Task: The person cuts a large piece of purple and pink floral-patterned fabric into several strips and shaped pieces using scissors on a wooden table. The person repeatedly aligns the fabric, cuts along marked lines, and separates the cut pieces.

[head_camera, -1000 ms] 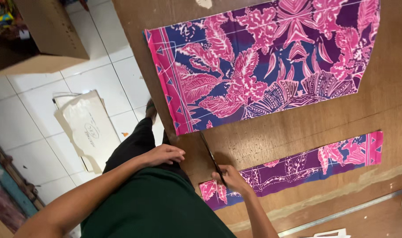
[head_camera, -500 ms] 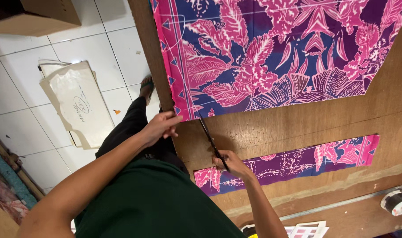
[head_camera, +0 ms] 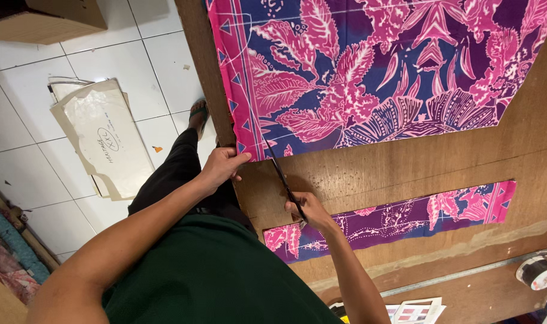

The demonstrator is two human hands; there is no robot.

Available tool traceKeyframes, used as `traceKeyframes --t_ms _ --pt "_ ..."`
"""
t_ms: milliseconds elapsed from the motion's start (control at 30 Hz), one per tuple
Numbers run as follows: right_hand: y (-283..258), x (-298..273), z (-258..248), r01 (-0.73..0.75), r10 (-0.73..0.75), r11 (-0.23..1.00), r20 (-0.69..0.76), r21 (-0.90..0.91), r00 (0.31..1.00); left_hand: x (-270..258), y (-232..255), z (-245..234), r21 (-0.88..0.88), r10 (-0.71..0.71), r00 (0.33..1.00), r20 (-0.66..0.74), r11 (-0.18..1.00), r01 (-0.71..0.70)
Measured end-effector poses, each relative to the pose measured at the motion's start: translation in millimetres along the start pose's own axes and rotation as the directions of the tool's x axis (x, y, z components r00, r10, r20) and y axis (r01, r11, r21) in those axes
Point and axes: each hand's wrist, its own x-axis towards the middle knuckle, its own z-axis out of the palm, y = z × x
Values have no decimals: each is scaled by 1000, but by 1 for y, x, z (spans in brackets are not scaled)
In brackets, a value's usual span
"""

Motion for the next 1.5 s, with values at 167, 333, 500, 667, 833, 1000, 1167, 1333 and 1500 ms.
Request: traceKeyframes --t_ms 167,333,500,667,833,1000,1167,1333,1500 --pt "-8 0 1 -192 191 981 -30 -35 981 2 0 0 0 2 1000 -12 1000 -2" --pt "-11 -9 -1 -144 144 990 -12 -7 990 1 0 0 -30 -18 1000 9 999 18" --pt "-22 5 -4 -67 68 998 11 -20 998 3 1 -4 -21 -48 998 31 999 49" --pt "-43 23 4 -43 43 999 -14 8 999 4 0 -5 -9 -54 998 43 998 54" --pt "-62 16 3 -106 105 994 -45 -27 993 4 1 -6 -36 -59 997 54 997 61" --pt "-72 35 4 11 -12 999 15 46 1000 6 0 -6 -37 -60 995 75 997 63" --pt "-83 47 8 14 -13 998 -18 58 1000 6 2 -7 -36 -55 996 74 998 58" --pt "-93 52 7 -25 26 998 -9 50 1000 7 -1 -9 -27 -63 995 75 998 65" --pt "-108 73 9 62 -63 993 10 103 998 6 -3 -8 -60 -37 995 87 997 43"
